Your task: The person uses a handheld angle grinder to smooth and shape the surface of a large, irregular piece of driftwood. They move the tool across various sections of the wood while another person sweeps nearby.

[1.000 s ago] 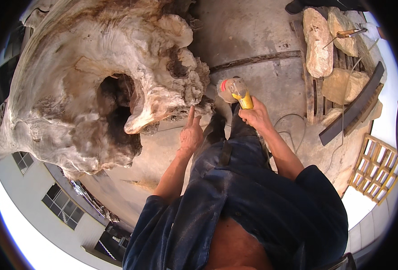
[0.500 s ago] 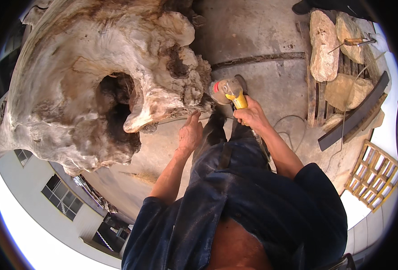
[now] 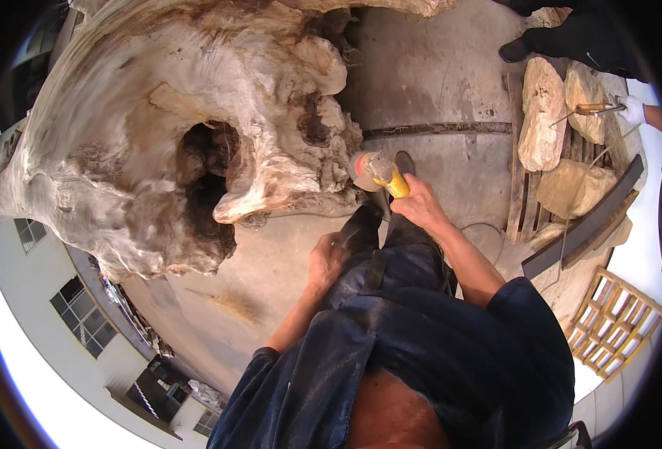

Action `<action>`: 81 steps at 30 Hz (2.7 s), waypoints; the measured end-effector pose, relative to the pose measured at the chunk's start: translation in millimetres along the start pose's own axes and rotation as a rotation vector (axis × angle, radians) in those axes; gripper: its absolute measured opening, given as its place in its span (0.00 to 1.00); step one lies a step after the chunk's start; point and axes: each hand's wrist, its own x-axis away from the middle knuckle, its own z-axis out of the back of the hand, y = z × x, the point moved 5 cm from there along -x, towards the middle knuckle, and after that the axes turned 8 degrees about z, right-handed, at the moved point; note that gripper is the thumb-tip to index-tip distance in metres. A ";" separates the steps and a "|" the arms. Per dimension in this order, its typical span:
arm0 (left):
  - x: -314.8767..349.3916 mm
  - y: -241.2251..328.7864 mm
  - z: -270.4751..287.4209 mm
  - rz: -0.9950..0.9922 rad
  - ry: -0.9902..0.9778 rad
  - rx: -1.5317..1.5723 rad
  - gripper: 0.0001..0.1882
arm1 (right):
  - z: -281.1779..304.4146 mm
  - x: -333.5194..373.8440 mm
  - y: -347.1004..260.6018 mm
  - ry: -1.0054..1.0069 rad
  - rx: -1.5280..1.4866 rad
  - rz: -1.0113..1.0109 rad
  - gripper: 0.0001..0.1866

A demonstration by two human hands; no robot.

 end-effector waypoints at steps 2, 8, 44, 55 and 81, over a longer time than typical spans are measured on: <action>-2.8 -15.3 5.7 0.025 0.020 0.069 0.16 | -11.3 2.5 1.6 0.022 0.009 0.041 0.19; -2.2 -34.3 26.8 0.083 -0.014 0.252 0.17 | -26.8 1.8 -31.1 -0.037 -0.189 -0.094 0.18; -13.4 45.6 73.1 0.015 -0.035 0.932 0.22 | -42.3 -110.1 -168.7 -0.185 -0.241 0.036 0.31; -12.4 98.5 41.5 0.012 0.089 1.126 0.20 | -13.2 -175.4 -219.9 -0.353 -0.050 0.190 0.24; -10.5 181.1 74.1 -0.267 0.158 1.138 0.24 | -23.3 -164.5 -372.2 -0.237 0.268 0.749 0.19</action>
